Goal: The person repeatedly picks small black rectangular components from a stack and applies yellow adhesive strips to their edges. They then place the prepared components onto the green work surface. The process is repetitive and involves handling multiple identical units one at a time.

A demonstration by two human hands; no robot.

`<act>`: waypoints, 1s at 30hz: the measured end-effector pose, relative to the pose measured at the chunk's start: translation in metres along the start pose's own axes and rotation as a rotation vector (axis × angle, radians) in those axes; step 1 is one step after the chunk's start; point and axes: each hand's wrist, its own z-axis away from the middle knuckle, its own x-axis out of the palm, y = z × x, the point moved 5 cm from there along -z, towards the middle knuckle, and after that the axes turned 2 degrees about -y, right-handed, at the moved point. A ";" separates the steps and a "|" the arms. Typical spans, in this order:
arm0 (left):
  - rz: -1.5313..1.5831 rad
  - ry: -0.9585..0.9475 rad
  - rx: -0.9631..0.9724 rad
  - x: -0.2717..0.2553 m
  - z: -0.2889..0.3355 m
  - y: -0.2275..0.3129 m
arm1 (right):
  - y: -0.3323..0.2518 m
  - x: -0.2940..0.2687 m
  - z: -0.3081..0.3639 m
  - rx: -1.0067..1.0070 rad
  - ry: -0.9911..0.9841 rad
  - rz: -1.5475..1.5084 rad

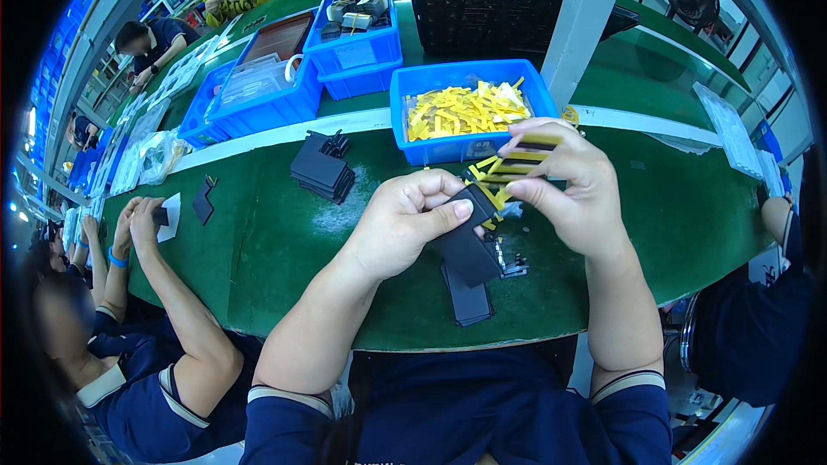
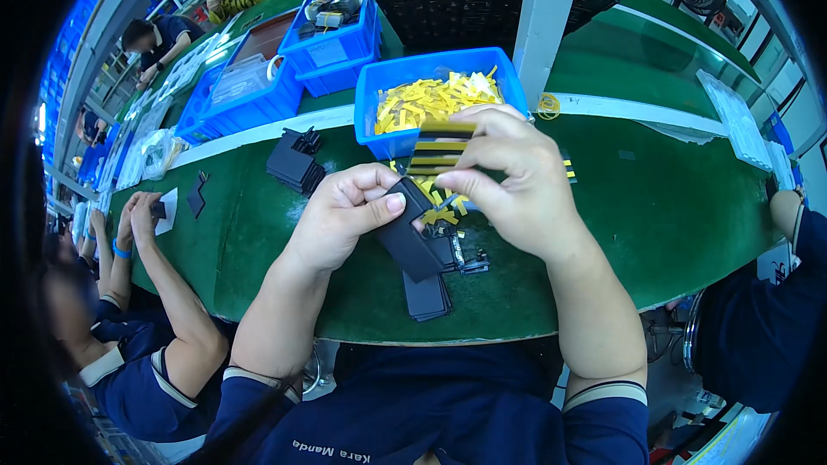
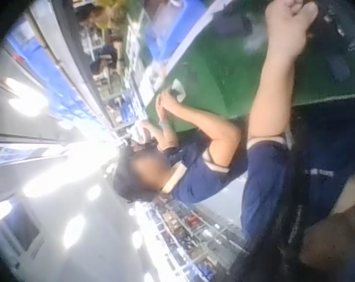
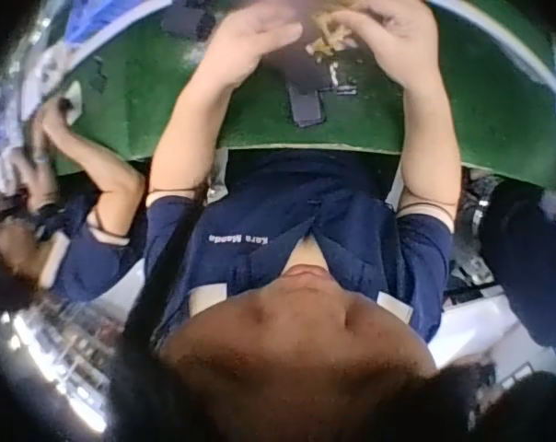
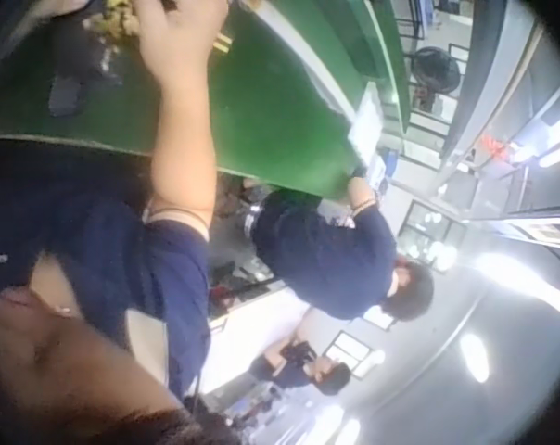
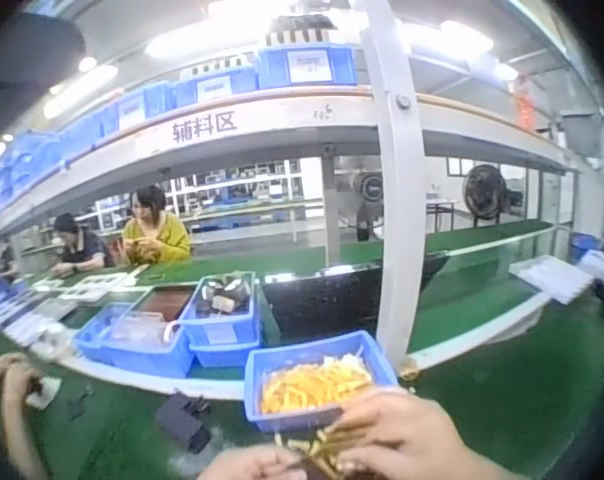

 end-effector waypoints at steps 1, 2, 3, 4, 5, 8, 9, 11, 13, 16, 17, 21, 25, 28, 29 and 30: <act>0.023 -0.036 0.000 0.000 0.000 -0.001 | 0.007 -0.001 0.001 0.034 0.051 -0.098; 0.047 -0.071 0.000 0.001 0.000 -0.001 | 0.012 -0.003 0.002 0.177 0.101 -0.165; 0.027 0.002 0.087 0.000 -0.001 0.001 | 0.015 -0.005 0.003 0.320 0.151 -0.230; 0.007 0.076 0.174 0.003 -0.001 0.003 | 0.020 -0.005 0.006 0.463 0.200 -0.295; -0.013 0.150 0.260 0.002 0.000 0.005 | 0.029 0.002 0.010 0.524 0.099 -0.336; -0.199 0.237 0.339 0.000 0.000 0.005 | 0.028 0.029 0.016 0.671 -0.080 -0.624; -0.163 0.229 0.304 0.000 0.000 0.004 | 0.028 0.032 0.018 0.648 -0.189 -0.619; -0.089 0.211 0.233 0.000 -0.001 0.001 | 0.024 0.027 0.016 0.529 0.067 -0.544; -0.094 0.310 0.264 -0.006 0.000 -0.002 | 0.009 0.009 0.010 0.313 0.250 -0.196; -0.188 0.377 0.322 -0.009 0.002 -0.003 | -0.017 0.001 0.006 -0.012 0.344 0.253; -0.214 0.374 0.347 -0.007 0.003 -0.002 | -0.018 0.003 0.007 -0.016 0.341 0.266; -0.282 0.398 0.422 0.002 0.006 0.007 | -0.016 0.005 0.009 0.008 0.339 0.261; -0.324 0.404 0.448 0.001 0.006 0.006 | -0.017 0.006 0.008 -0.011 0.326 0.268; -0.322 0.412 0.424 -0.001 0.006 0.006 | -0.013 0.008 0.008 0.021 0.298 0.226; -0.334 0.414 0.416 -0.002 0.006 0.006 | -0.011 0.009 0.008 0.034 0.286 0.204; -0.345 0.416 0.409 -0.002 0.005 0.006 | -0.011 0.009 0.008 0.048 0.275 0.182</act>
